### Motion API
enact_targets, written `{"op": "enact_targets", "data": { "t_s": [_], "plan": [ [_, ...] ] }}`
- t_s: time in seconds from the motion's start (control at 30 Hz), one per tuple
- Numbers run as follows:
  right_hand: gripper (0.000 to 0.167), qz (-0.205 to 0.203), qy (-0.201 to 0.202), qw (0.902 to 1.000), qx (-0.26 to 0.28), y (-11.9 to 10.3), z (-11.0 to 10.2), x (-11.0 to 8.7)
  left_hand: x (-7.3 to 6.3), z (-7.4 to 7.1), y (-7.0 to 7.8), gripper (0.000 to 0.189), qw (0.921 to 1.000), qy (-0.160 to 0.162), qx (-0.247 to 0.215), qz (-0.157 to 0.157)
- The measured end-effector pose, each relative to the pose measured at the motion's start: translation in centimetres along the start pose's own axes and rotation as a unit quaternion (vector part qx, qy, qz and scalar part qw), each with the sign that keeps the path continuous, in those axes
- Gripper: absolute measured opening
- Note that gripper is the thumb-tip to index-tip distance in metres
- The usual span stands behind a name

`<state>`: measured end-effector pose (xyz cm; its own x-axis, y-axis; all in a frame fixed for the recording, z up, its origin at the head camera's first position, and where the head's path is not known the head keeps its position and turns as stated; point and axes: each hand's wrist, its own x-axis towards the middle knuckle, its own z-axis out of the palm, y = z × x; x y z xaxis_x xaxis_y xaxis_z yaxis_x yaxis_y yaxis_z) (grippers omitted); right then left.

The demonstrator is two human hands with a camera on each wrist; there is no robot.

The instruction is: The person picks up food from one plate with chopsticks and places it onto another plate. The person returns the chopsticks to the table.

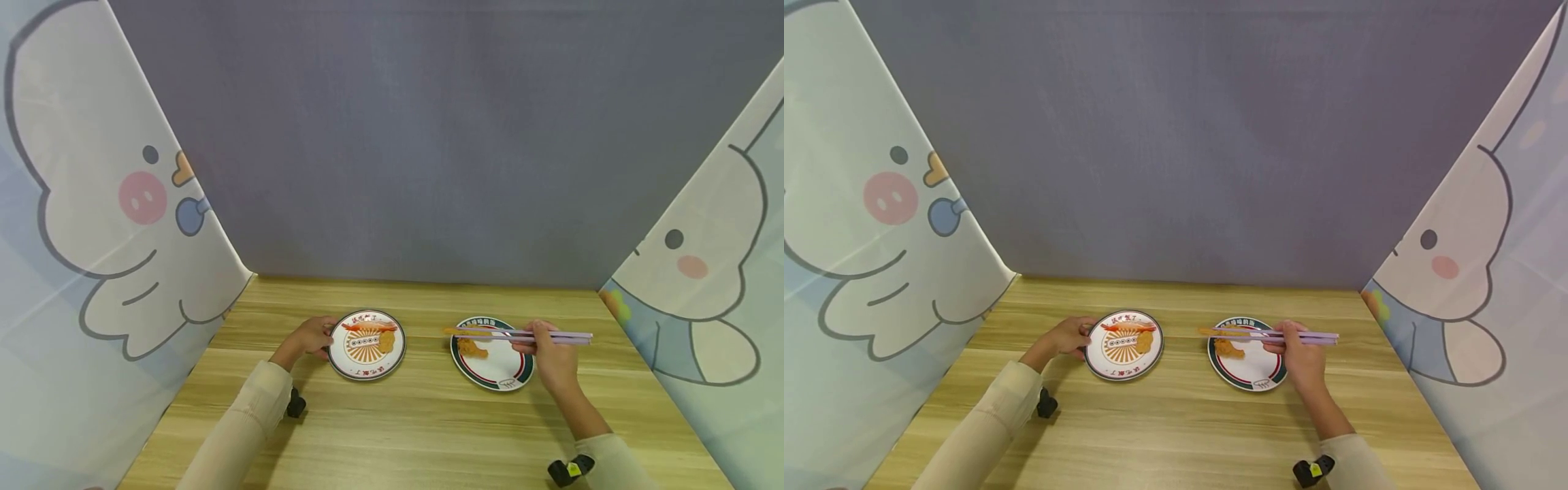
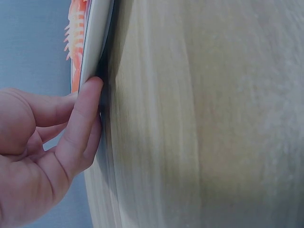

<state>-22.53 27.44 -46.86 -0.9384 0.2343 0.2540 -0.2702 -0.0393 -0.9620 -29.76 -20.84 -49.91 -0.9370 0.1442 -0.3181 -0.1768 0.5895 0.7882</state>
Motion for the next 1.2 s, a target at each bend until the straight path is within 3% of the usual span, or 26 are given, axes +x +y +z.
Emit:
{"op": "enact_targets", "data": {
  "t_s": [0.53,1.2],
  "plan": [
    [0.028,0.015,0.048,0.9985,0.02,0.2,-3.4,-0.2,-0.3,0.1,0.1,0.056,1.0,0.005,0.002,-0.001],
    [0.03,-0.003,0.055,0.9983,0.018,0.7,-6.1,-0.6,-0.5,0.0,0.7,0.057,1.0,0.003,0.004,-0.006]
  ]
}}
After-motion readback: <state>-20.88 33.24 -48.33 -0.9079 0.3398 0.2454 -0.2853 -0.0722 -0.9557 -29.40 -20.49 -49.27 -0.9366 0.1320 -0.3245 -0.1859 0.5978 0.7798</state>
